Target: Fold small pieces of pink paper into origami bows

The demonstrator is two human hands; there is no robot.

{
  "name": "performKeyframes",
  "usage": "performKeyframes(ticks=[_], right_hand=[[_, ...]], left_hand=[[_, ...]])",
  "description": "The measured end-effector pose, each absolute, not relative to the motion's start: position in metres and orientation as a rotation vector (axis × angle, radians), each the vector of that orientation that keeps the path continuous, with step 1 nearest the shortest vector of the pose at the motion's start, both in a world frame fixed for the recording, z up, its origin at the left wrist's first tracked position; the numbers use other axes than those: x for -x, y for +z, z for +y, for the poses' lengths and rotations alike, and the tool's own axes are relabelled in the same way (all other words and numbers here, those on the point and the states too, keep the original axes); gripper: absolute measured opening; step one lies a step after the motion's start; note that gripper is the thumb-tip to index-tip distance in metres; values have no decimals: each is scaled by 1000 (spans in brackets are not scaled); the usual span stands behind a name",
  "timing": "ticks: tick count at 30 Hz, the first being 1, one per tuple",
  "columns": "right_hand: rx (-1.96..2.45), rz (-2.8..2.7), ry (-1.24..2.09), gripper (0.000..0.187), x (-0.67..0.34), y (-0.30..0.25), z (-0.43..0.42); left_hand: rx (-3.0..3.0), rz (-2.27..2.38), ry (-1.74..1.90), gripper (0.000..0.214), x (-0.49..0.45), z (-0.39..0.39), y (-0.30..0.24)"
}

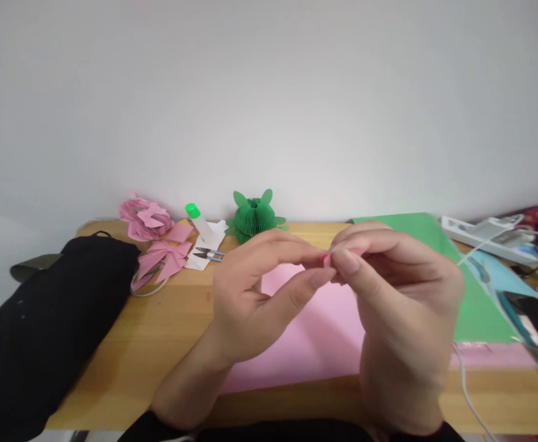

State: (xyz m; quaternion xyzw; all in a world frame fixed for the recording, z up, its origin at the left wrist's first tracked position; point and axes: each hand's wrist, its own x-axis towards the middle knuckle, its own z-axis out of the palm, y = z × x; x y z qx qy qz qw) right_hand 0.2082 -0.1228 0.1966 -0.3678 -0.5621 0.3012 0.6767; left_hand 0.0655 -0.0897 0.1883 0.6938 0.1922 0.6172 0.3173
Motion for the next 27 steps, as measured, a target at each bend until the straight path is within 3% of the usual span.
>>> performKeyframes(ticks=[13, 18, 27], right_hand=[[842, -1274, 729, 12, -207, 196, -123], [954, -1256, 766, 19, -205, 192, -124], [974, -1258, 698, 21, -209, 193, -124]], left_hand=[[-1549, 512, 1522, 6, -69, -86, 186], [-1377, 540, 1523, 10, -71, -87, 181], [-1693, 604, 1327, 11, -59, -81, 189]])
